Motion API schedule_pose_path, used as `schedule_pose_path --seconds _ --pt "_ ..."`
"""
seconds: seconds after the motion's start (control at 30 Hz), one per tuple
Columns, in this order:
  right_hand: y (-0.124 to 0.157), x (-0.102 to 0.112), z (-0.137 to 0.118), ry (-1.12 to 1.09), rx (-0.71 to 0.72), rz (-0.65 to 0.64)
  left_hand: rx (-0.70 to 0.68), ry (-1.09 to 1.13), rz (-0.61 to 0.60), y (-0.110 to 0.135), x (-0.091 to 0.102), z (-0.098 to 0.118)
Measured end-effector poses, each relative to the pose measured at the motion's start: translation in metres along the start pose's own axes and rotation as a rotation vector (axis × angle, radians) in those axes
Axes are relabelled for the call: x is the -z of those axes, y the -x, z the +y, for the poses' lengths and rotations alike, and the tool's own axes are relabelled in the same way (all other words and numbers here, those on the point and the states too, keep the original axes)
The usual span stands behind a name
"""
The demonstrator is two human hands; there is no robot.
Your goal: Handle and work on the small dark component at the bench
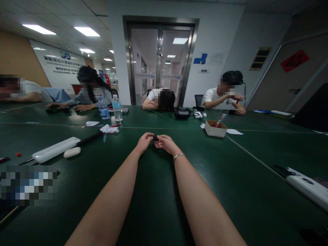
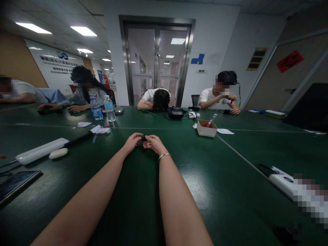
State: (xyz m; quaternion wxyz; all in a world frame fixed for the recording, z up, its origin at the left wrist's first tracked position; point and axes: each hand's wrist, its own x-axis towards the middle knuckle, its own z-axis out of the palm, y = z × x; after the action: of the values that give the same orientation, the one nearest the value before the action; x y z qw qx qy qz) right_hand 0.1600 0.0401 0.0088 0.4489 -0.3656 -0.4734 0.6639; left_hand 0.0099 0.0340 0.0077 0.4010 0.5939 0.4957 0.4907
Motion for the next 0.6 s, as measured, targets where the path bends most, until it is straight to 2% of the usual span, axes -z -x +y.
schedule_pose_path --seconds 0.27,0.43,0.6 --pt "0.0021 -0.0011 -0.0016 0.053 0.05 -0.013 -0.074 0.03 -0.027 -0.0022 -0.0006 -0.0055" --pt "0.0025 -0.0045 -0.0028 0.238 0.025 0.043 -0.062 0.034 -0.032 -0.0025 -0.0004 -0.0056" --pt "0.0054 -0.0046 -0.0047 0.149 0.096 0.024 -0.057 0.047 -0.041 -0.0016 0.0001 -0.0048"
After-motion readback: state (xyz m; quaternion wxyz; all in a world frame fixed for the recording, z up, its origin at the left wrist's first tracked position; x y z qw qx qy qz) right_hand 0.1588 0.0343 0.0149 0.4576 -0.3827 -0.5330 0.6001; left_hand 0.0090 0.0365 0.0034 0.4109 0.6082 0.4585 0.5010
